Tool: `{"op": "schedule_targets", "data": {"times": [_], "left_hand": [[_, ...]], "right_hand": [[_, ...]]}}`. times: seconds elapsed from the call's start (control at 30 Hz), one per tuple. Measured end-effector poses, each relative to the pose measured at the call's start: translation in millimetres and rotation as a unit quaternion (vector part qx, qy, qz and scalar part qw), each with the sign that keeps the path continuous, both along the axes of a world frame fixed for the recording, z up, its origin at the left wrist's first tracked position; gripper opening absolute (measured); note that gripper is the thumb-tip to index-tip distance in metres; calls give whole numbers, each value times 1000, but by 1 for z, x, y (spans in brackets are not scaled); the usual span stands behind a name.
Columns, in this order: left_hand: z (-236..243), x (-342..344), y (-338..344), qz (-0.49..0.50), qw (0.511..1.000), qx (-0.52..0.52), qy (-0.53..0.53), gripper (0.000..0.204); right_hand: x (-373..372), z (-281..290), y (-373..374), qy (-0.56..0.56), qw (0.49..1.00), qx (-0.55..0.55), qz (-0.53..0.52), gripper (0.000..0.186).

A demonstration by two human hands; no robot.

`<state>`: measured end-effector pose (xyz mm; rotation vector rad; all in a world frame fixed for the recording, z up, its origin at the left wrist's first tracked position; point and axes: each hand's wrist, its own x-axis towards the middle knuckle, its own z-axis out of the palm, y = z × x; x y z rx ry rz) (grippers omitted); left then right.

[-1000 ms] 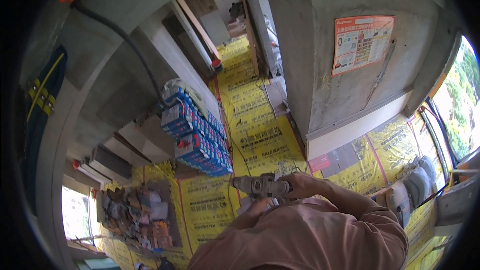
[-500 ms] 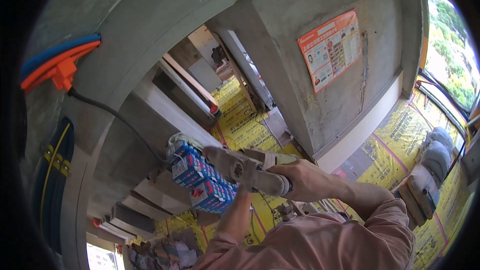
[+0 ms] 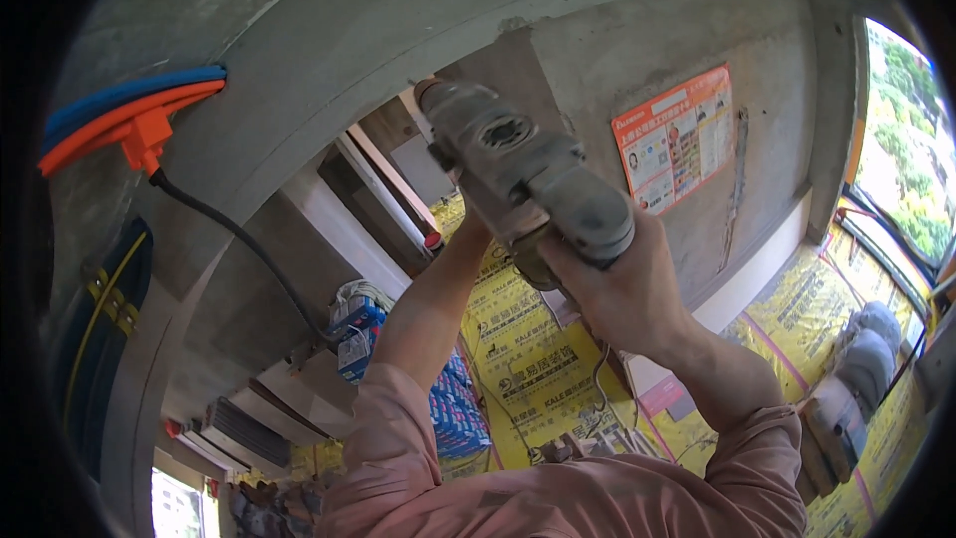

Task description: The recorder uses a rotary hammer drill to create holes and chip at a concrete beam in an indoor renovation site.

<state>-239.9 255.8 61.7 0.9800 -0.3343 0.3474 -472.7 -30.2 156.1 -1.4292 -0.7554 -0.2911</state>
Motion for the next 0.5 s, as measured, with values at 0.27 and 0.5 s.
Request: {"op": "schedule_targets", "data": {"times": [0.27, 0.5], "left_hand": [[37, 54, 18, 112, 984, 112, -82, 29], [41, 94, 37, 68, 992, 101, -26, 35]], "right_hand": [[23, 21, 23, 22, 994, 101, -21, 9], [47, 26, 36, 39, 991, 121, -35, 9]]}}
